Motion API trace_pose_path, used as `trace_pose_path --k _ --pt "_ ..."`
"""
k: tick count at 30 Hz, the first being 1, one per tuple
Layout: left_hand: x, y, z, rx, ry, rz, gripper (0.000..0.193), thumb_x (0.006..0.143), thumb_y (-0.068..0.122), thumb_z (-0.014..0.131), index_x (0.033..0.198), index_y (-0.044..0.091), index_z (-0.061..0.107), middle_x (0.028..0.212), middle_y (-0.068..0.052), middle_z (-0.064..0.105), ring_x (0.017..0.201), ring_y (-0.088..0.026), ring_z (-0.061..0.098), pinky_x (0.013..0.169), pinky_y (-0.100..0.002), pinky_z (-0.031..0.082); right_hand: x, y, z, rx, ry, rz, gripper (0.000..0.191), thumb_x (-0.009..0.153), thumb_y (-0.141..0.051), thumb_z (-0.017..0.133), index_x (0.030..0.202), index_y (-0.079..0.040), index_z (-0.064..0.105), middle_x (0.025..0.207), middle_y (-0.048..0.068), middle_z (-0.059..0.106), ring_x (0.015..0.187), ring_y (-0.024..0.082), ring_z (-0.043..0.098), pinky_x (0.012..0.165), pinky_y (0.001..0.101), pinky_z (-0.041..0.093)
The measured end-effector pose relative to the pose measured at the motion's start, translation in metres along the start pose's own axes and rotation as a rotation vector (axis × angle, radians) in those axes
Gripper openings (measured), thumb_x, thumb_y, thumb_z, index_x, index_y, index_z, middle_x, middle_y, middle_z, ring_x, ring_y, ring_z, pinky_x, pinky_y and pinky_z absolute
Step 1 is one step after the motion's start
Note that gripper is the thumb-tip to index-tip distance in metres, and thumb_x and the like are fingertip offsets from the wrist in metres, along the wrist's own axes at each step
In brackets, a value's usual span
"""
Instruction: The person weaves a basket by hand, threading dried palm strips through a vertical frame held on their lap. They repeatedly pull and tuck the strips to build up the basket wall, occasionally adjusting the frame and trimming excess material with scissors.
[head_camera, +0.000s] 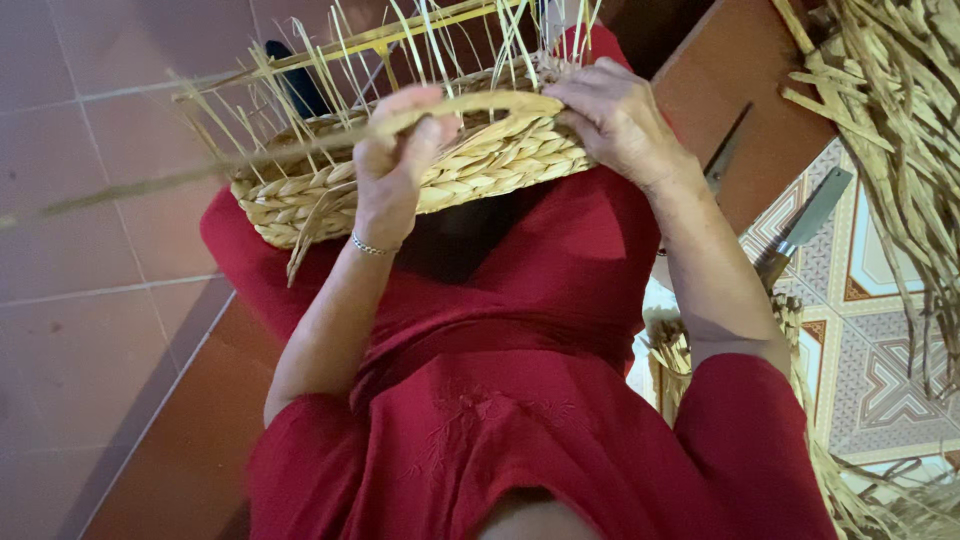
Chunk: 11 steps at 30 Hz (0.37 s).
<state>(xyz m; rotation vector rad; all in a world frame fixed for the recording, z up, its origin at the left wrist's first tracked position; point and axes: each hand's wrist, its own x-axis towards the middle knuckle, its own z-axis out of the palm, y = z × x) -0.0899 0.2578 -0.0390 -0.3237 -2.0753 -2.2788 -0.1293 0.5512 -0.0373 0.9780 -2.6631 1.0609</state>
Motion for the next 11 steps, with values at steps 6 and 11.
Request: trace_pose_path --k 6,11 --pt "0.04 -0.02 0.032 0.46 -0.319 0.098 0.022 0.103 0.005 0.061 0.123 0.003 0.068 0.107 -0.016 0.075 0.07 -0.013 0.069 0.053 -0.022 0.058 -0.001 0.006 0.009 0.053 0.071 0.076 0.025 0.095 -0.004 0.083 0.118 -0.004 0.073 0.1 0.009 0.074 0.083 0.024 0.063 0.075 0.0375 0.053" --pt "0.072 -0.03 0.073 0.827 -0.432 -0.418 0.035 0.106 0.019 0.057 0.139 0.009 0.056 0.095 -0.014 0.074 0.067 -0.017 0.066 0.062 -0.03 0.054 0.002 0.0 0.006 0.076 0.059 0.155 0.022 0.097 -0.002 0.079 0.118 -0.003 0.071 0.095 0.013 0.071 0.085 0.028 0.063 0.076 0.0394 0.053"
